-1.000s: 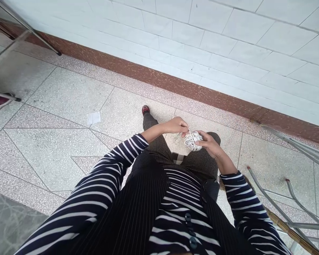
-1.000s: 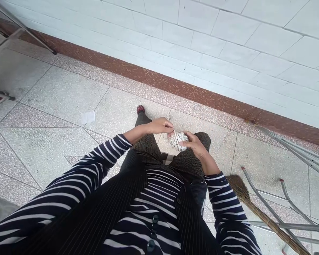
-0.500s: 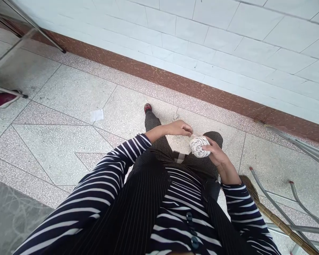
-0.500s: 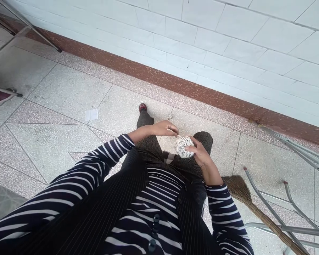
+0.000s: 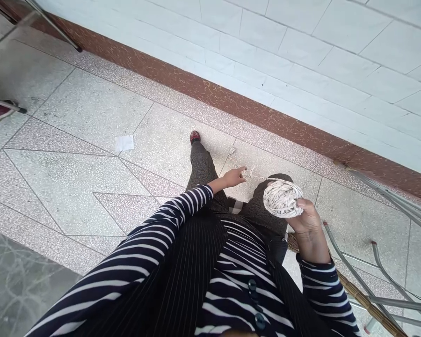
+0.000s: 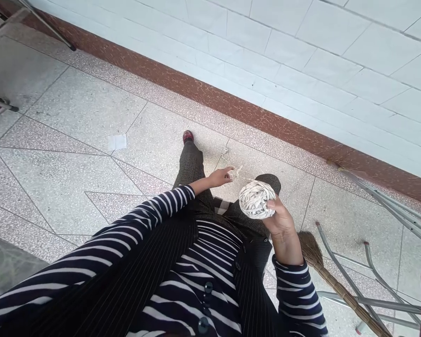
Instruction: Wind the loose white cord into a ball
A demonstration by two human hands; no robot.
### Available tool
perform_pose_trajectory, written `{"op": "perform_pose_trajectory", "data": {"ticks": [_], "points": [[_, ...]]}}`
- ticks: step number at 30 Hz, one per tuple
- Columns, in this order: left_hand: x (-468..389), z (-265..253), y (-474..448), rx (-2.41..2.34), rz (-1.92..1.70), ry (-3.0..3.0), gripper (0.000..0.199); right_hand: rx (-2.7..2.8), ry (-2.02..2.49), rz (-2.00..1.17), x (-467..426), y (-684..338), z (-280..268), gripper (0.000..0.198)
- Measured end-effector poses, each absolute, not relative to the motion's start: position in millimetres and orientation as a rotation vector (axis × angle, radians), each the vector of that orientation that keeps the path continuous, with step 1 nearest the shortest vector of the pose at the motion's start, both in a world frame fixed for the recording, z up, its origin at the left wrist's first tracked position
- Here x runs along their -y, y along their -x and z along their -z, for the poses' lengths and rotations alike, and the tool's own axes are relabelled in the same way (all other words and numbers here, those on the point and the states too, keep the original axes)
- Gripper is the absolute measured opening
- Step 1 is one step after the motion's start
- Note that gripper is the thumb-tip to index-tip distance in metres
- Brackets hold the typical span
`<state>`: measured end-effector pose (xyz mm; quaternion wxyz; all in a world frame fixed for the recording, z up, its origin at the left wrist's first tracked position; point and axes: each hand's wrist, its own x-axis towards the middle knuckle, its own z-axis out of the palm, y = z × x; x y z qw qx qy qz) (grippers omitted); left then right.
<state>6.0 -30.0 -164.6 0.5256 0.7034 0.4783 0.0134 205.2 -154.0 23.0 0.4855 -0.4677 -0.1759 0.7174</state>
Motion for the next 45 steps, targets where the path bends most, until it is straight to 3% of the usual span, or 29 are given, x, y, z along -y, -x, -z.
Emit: {"op": "perform_pose_trajectory", "data": {"ticks": [4, 6, 11, 21, 28, 34, 38, 45], "points": [[31.7, 177.3, -21.9, -1.182, 0.011, -1.637, 0.083, 0.388, 1.113, -1.723, 163.1, -197.6, -35.8, 0.068], [33.9, 181.0, -30.6, -1.155, 0.017, -1.683, 0.076, 0.367, 1.1, -1.716, 167.0, -194.7, -38.9, 0.067], [38.1, 184.4, -40.3, -1.246, -0.049, -1.747, 0.039, 0.314, 1.057, -1.69, 172.4, -193.9, -41.0, 0.065], [-3.5, 167.2, 9.4, -1.241, -0.317, -1.69, 0.033, 0.166, 1.021, -1.269, 163.2, -245.7, -37.3, 0.057], [-26.2, 132.0, 34.1, -1.223, -0.474, -1.4, 0.027, 0.043, 1.091, -1.167, 160.1, -261.2, -32.4, 0.044], [-13.0, 123.2, 35.8, -1.052, -0.204, -1.412, 0.034, 0.03, 1.075, -1.15, 163.6, -258.0, -36.1, 0.044], [-4.3, 124.9, 31.9, -1.062, 0.074, -1.662, 0.021, 0.064, 1.061, -1.133, 159.8, -255.5, -43.9, 0.041], [-25.5, 121.1, 54.8, -1.312, -0.082, -1.792, 0.025, 0.085, 0.986, -1.054, 164.4, -275.0, -50.3, 0.034]]}}
